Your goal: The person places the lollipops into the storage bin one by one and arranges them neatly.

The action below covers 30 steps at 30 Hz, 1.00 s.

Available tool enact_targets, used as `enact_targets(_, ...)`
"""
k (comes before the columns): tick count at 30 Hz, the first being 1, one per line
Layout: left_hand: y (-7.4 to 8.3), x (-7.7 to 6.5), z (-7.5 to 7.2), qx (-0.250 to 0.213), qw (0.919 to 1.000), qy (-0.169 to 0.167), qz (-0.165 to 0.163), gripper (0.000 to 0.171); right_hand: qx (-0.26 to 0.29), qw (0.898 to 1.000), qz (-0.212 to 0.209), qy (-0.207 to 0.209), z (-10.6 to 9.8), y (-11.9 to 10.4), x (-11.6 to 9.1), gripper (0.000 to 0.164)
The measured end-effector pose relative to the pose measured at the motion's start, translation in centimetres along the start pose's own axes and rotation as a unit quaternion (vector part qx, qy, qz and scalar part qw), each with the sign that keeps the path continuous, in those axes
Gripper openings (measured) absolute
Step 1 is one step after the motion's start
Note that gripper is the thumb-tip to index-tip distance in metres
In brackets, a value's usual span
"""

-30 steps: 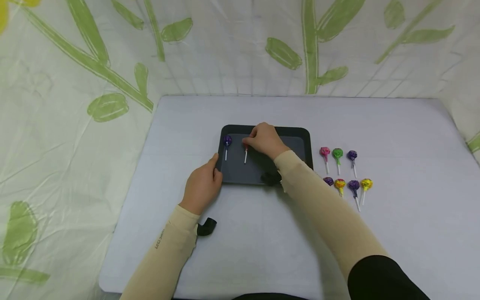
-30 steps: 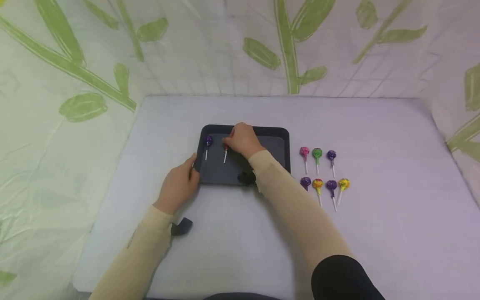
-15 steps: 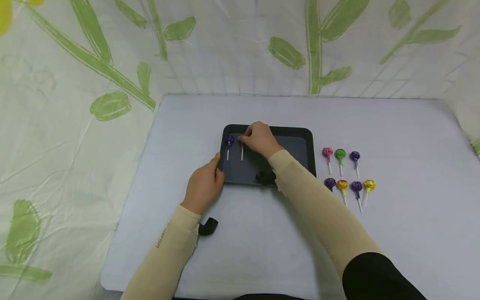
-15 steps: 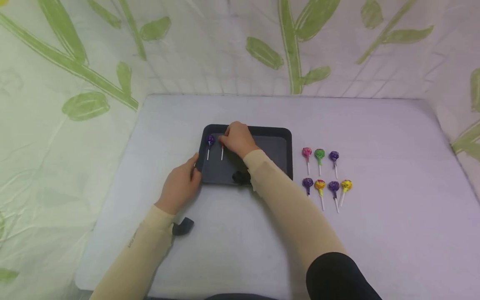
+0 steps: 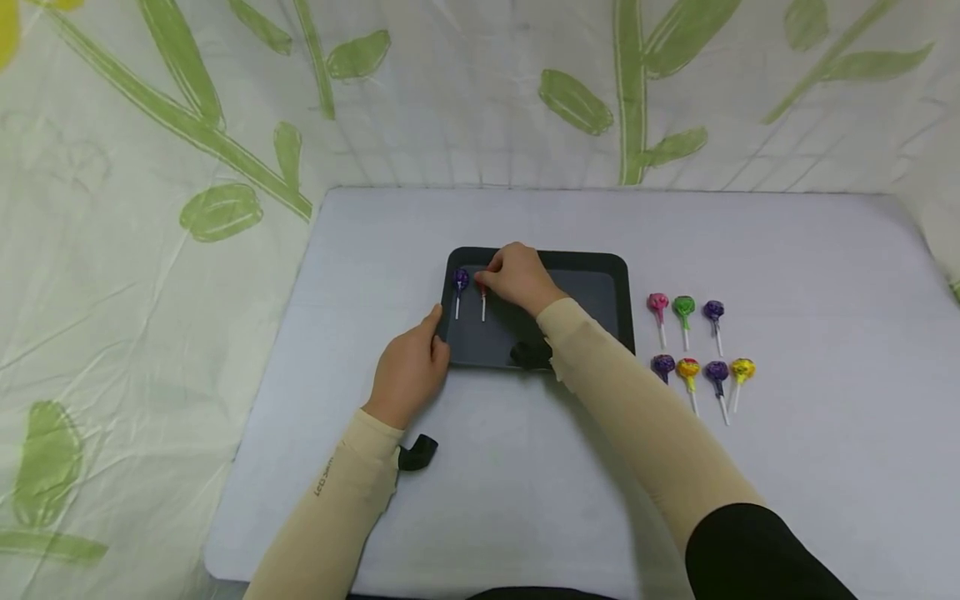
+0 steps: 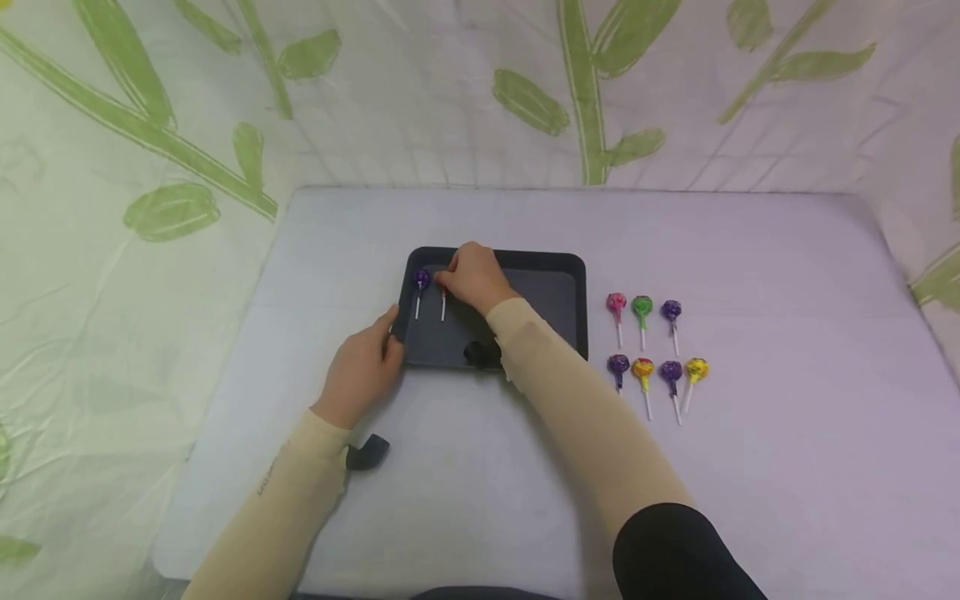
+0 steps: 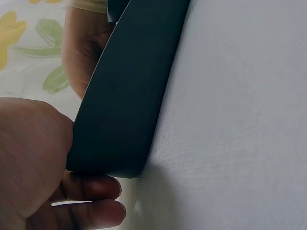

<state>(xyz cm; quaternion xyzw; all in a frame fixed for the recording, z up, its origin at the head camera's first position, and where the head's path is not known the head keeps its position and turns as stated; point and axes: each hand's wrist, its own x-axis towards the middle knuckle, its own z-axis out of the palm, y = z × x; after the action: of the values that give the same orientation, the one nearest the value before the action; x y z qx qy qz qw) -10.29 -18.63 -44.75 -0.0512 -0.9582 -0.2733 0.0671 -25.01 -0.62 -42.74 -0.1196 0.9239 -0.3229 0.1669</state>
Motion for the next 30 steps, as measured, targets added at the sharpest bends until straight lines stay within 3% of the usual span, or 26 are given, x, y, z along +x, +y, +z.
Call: enact_targets(30, -0.35, 0.05, 0.24, 0.006, 1.0, 0.003, 0.001, 0.053, 0.011, 0.999, 0.024, -0.029, -0.89, 0.1, -0.97, 0.048)
